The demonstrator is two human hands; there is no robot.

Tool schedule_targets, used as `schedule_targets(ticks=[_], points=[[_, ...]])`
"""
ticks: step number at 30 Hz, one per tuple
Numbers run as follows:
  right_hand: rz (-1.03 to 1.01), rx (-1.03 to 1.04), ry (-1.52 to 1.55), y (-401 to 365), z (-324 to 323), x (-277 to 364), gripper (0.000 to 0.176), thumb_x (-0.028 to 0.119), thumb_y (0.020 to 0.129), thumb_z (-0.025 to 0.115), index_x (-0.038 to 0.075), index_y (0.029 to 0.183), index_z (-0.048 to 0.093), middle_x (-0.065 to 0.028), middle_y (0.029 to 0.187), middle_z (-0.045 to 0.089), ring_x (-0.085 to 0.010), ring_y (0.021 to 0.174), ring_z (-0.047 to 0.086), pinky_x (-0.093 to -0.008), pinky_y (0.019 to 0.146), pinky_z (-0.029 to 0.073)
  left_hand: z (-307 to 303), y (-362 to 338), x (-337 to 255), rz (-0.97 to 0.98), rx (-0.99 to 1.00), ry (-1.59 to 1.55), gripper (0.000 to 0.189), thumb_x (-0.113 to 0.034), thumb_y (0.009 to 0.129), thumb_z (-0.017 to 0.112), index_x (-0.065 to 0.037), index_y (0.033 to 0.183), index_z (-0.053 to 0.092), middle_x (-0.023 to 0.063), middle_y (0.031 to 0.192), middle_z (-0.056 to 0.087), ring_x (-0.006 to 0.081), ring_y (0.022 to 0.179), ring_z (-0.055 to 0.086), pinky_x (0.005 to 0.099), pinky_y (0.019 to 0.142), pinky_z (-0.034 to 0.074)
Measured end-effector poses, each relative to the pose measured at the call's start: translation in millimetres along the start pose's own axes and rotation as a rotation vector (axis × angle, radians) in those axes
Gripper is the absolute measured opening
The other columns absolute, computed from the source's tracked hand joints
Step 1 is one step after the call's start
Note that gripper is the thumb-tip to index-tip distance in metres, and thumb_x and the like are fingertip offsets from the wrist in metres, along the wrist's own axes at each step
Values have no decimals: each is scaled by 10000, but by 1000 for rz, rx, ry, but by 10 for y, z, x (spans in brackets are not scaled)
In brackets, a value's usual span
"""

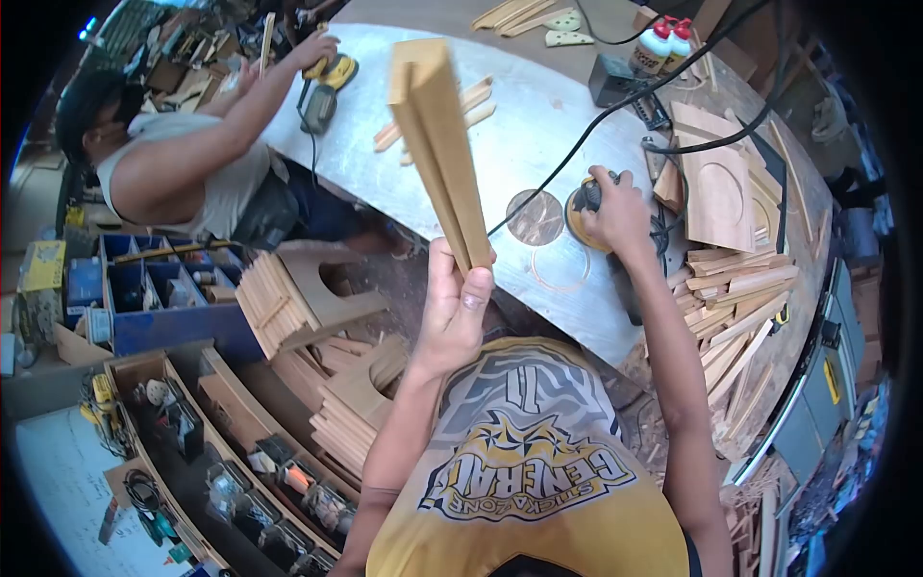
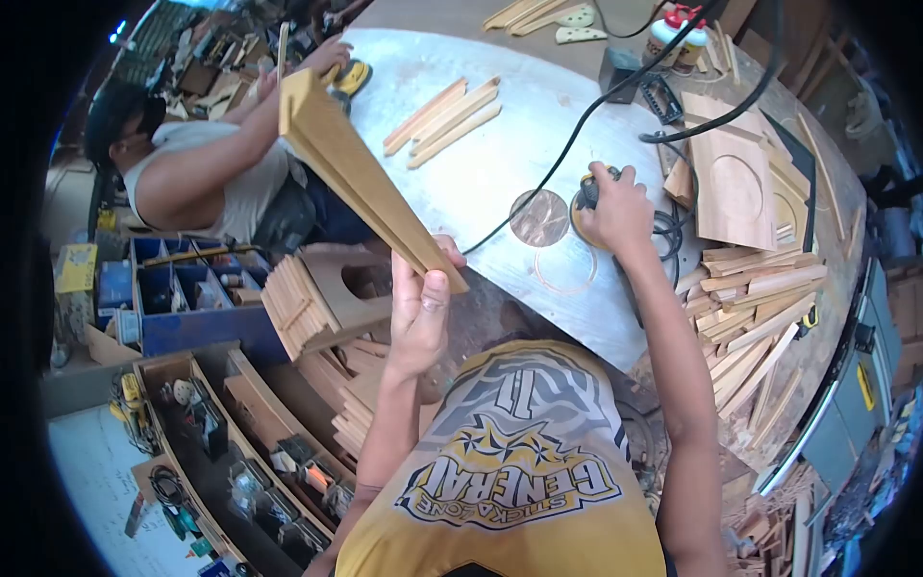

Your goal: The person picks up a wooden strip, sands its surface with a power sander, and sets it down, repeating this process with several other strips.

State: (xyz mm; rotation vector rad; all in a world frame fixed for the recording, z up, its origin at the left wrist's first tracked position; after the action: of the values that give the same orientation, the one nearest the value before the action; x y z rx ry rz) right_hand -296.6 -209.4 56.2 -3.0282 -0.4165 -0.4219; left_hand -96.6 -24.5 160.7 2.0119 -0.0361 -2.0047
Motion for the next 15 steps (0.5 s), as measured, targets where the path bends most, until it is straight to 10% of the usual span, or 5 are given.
schedule_targets(ticks=[15], points=[[37, -2, 54, -141, -100, -116, 637, 223, 730, 756, 204, 1326, 532, -232, 1158, 528, -452, 984, 636, -506, 754, 577, 352, 397, -466, 123, 142, 153, 283, -280, 1082, 439, -21, 1184, 389, 105, 1036, 500, 148, 907, 473, 316, 823, 429]])
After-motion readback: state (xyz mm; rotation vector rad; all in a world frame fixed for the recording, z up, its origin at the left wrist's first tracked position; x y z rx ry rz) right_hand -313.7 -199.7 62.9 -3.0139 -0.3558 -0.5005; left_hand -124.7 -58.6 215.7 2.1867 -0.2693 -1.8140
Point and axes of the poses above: each hand's wrist, its own y-axis towards the middle knuckle, its own z-axis out of the palm, x = y × z, the point moved 1 cm from there along y, towards the middle knuckle
